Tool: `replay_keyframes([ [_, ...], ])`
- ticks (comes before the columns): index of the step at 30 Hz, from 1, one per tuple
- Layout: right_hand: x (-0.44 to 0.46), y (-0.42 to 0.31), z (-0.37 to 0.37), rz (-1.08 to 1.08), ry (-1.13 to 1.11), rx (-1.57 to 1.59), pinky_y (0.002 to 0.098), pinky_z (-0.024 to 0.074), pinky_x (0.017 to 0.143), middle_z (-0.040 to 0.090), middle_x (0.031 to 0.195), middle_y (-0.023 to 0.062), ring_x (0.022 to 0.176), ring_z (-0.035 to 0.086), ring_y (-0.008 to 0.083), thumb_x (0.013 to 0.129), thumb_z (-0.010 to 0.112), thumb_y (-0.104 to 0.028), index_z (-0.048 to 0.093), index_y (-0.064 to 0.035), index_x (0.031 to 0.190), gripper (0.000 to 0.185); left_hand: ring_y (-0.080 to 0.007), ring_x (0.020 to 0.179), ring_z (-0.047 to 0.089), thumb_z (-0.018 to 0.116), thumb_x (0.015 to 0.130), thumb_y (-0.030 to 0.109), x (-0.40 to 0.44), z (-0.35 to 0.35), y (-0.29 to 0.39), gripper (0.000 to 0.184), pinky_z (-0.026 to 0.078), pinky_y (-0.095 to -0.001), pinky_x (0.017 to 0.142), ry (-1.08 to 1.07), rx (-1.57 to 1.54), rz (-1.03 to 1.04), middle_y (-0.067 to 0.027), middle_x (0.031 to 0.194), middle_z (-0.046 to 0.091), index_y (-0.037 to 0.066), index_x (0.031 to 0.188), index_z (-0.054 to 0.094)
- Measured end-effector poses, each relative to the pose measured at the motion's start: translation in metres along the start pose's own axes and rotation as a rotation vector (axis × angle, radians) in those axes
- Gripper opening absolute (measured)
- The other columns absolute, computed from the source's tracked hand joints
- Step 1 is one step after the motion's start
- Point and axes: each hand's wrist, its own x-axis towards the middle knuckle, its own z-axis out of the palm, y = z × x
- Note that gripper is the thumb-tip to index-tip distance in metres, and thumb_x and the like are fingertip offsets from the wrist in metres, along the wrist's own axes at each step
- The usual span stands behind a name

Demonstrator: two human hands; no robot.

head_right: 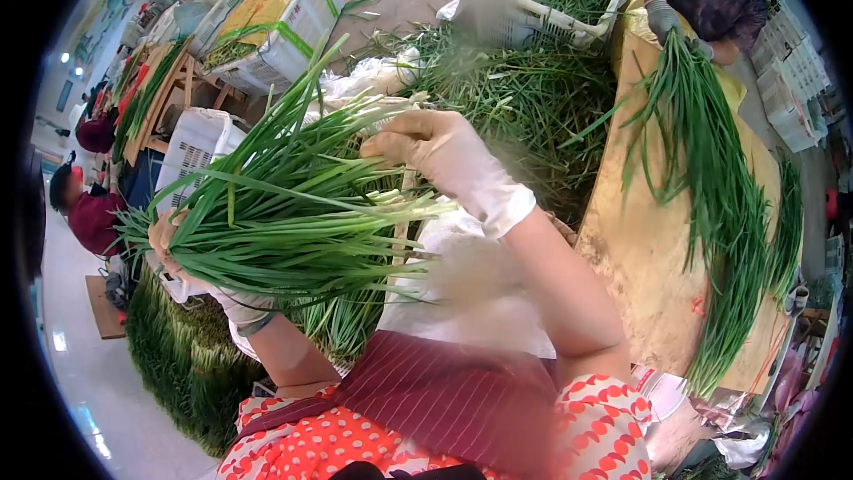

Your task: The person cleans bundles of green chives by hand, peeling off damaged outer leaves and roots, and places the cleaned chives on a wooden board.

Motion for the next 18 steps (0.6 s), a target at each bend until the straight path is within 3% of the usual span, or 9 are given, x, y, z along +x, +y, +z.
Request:
replay_keyframes([
  [6,-0.013,0.002,-0.014,-0.039,0.179,0.003,0.0252,0.0461,0.082,0.066,0.091,0.0109,0.086,0.061,0.0138,0.087,0.059,-0.013,0.060,0.0050,0.095,0.020,-0.0078,0.074,0.047,0.037,0.093,0.016,0.004,0.022,-0.031,0.025,0.036,-0.0308,0.088,-0.117,0.004,-0.040,0.0060,0.071,0.044,0.018,0.068,0.042],
  [10,-0.017,0.012,-0.038,-0.022,0.253,-0.102,0.0237,0.0439,0.081,0.066,0.090,0.0070,0.084,0.059,0.0115,0.085,0.060,-0.016,0.064,0.0010,0.091,0.018,-0.0075,0.073,0.046,0.041,0.091,0.015,0.001,0.024,-0.039,0.020,0.036,-0.0301,0.088,-0.044,0.022,0.023,0.0064,0.071,0.043,0.017,0.072,0.042],
  [11,-0.018,0.011,-0.037,-0.035,0.315,-0.103,0.0227,0.0430,0.072,0.065,0.082,0.0045,0.074,0.054,0.0085,0.086,0.060,-0.014,0.064,0.0017,0.088,0.017,-0.0076,0.072,0.046,0.043,0.090,0.014,0.001,0.024,-0.043,0.019,0.036,-0.0302,0.088,-0.054,0.017,-0.006,0.0064,0.071,0.042,0.017,0.071,0.041],
  [15,-0.029,0.022,-0.085,-0.084,0.485,-0.159,0.0219,0.0401,0.073,0.063,0.083,0.0014,0.070,0.049,0.0081,0.086,0.060,-0.023,0.065,-0.0017,0.092,0.022,-0.0089,0.071,0.044,0.040,0.088,0.011,0.000,-0.004,-0.012,0.018,0.036,-0.0318,0.089,0.002,-0.062,-0.023,0.0054,0.071,0.040,0.016,0.071,0.040],
  [16,-0.030,0.025,-0.101,-0.027,0.453,-0.122,0.0223,0.0413,0.074,0.063,0.084,0.0008,0.074,0.052,0.0083,0.085,0.061,-0.023,0.065,-0.0004,0.092,0.024,-0.0093,0.071,0.044,0.039,0.088,0.011,0.000,-0.005,-0.009,0.019,0.037,-0.0322,0.089,0.024,-0.080,0.002,0.0051,0.071,0.040,0.016,0.070,0.040],
  [18,-0.034,0.023,-0.111,0.299,0.445,-0.611,0.0234,0.0431,0.075,0.066,0.087,0.0029,0.079,0.057,0.0107,0.081,0.065,-0.019,0.065,-0.0010,0.092,0.021,-0.0101,0.071,0.044,0.036,0.087,0.009,0.000,-0.006,-0.004,0.019,0.037,-0.0330,0.089,0.068,-0.114,0.054,0.0046,0.070,0.040,0.015,0.069,0.040],
])
